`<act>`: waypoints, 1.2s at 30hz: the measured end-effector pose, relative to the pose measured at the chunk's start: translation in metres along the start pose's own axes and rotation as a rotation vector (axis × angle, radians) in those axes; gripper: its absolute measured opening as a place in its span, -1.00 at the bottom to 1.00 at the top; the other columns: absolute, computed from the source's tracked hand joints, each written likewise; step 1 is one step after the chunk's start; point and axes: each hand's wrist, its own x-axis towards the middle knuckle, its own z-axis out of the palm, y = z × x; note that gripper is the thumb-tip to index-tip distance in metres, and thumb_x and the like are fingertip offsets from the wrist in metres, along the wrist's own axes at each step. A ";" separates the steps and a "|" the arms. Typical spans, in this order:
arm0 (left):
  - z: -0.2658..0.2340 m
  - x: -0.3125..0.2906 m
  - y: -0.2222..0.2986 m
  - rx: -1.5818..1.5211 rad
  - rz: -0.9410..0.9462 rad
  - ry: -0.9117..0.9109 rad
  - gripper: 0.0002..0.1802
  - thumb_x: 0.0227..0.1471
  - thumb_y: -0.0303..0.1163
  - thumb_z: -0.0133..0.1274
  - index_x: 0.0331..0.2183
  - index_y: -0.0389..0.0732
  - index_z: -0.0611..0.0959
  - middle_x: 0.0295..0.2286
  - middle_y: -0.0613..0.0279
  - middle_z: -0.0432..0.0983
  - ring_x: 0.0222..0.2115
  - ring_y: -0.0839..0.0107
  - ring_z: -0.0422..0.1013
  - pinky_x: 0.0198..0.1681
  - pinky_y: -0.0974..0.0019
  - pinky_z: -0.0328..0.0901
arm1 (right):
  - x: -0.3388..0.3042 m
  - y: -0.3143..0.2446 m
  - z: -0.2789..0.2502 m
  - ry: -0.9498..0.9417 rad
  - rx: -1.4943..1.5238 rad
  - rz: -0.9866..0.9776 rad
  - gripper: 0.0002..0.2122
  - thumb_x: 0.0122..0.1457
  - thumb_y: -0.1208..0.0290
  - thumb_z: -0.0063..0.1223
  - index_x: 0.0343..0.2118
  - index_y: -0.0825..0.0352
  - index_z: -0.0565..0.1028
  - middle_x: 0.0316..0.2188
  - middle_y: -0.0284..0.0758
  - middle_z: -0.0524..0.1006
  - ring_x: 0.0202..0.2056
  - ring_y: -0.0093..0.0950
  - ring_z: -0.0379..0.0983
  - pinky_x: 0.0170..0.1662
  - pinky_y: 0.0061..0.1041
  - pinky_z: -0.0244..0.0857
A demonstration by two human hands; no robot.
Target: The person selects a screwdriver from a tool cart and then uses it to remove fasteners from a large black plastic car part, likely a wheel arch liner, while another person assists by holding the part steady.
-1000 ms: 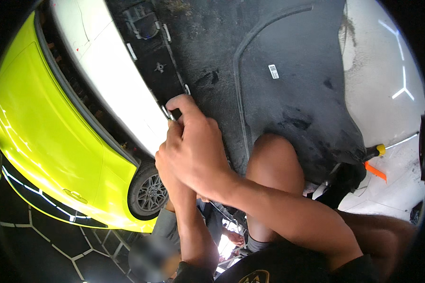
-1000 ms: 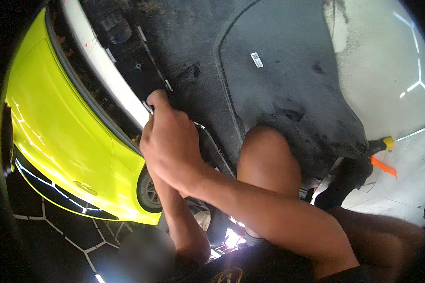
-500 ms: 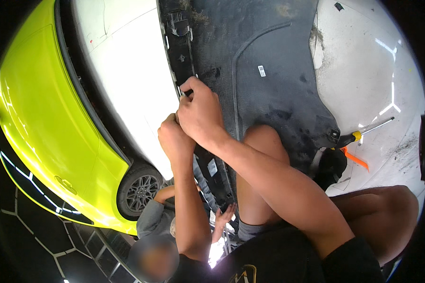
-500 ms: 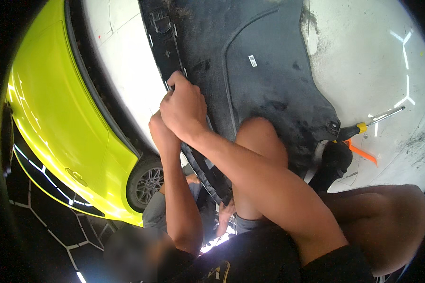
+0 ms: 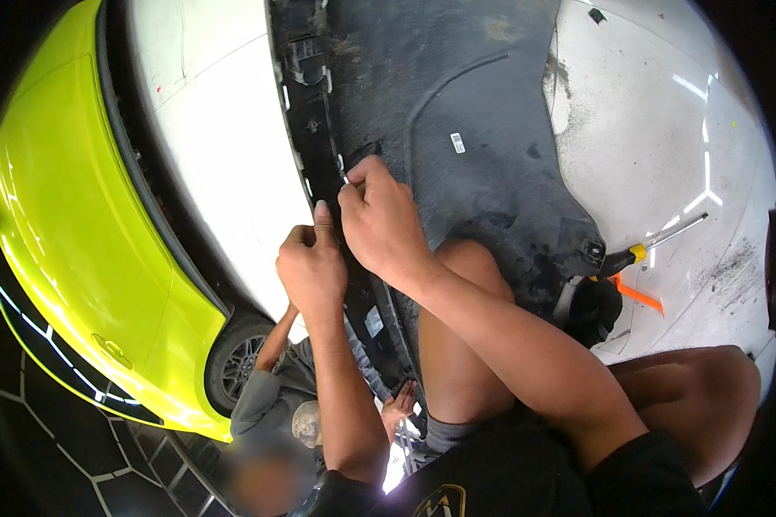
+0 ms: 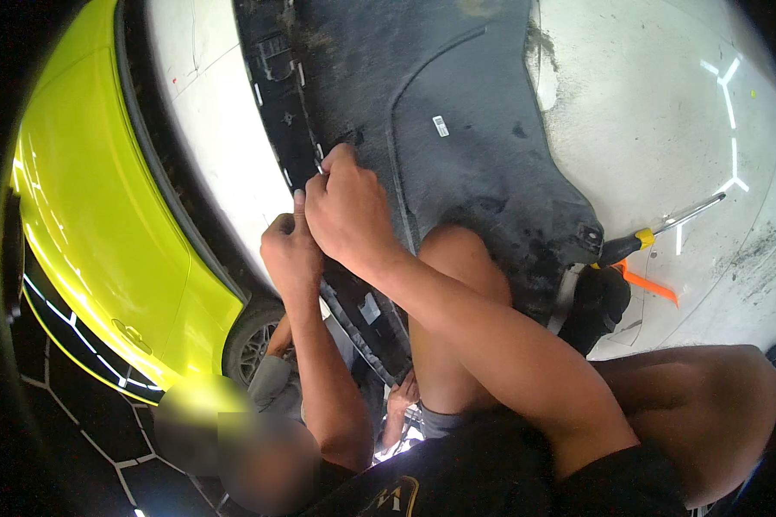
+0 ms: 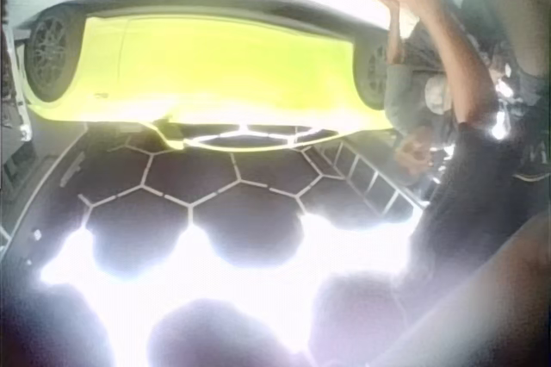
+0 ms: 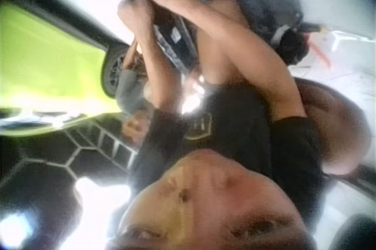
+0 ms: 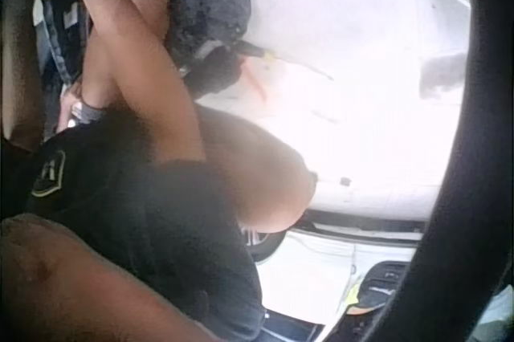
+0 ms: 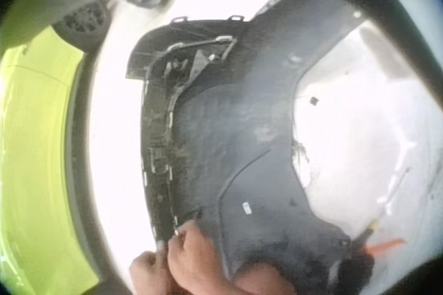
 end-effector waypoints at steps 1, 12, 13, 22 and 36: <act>-0.004 0.005 0.003 0.032 -0.027 -0.032 -0.33 0.24 0.06 0.10 -0.56 -0.43 0.68 -0.66 -0.15 0.53 -0.61 0.04 0.47 -0.44 0.02 0.33 | 0.002 0.005 0.000 -0.008 -0.004 -0.042 -0.78 0.25 0.42 -0.01 -0.15 0.48 0.46 -0.35 0.18 0.60 -0.20 0.14 0.57 -0.08 0.00 0.43; -0.004 0.007 0.005 0.021 -0.096 -0.058 -0.22 0.28 0.16 0.01 -0.55 -0.47 0.64 -0.68 -0.12 0.49 -0.62 0.16 0.39 -0.44 0.07 0.31 | 0.020 0.019 0.005 -0.091 0.086 -0.176 -0.83 0.26 0.41 0.08 -0.27 0.44 0.56 -0.41 -0.06 0.64 -0.32 -0.10 0.62 -0.22 -0.21 0.45; -0.003 0.007 0.004 0.009 -0.092 -0.056 -0.22 0.27 0.15 0.02 -0.55 -0.48 0.63 -0.69 -0.09 0.48 -0.63 0.21 0.37 -0.45 0.09 0.31 | 0.022 0.022 0.005 -0.106 0.103 -0.191 -0.85 0.26 0.45 0.09 -0.29 0.46 0.56 -0.45 -0.10 0.63 -0.37 -0.18 0.63 -0.26 -0.28 0.45; 0.001 0.006 -0.006 -0.136 -0.013 -0.045 -0.31 0.28 0.04 0.08 -0.54 -0.48 0.64 -0.72 -0.01 0.44 -0.65 0.41 0.29 -0.54 0.18 0.24 | 0.008 0.017 0.004 -0.070 -0.022 -0.316 -0.88 0.19 0.52 0.15 -0.35 0.49 0.59 -0.48 -0.07 0.63 -0.43 -0.25 0.64 -0.33 -0.34 0.46; 0.008 0.000 -0.007 -0.065 -0.008 -0.010 -0.40 0.31 -0.05 0.03 -0.47 -0.49 0.61 -0.62 -0.13 0.52 -0.59 0.34 0.34 -0.46 0.14 0.30 | 0.021 0.012 -0.004 -0.159 0.126 -0.203 -0.83 0.11 0.53 0.10 -0.36 0.55 0.64 -0.49 0.05 0.61 -0.40 -0.11 0.65 -0.29 -0.28 0.49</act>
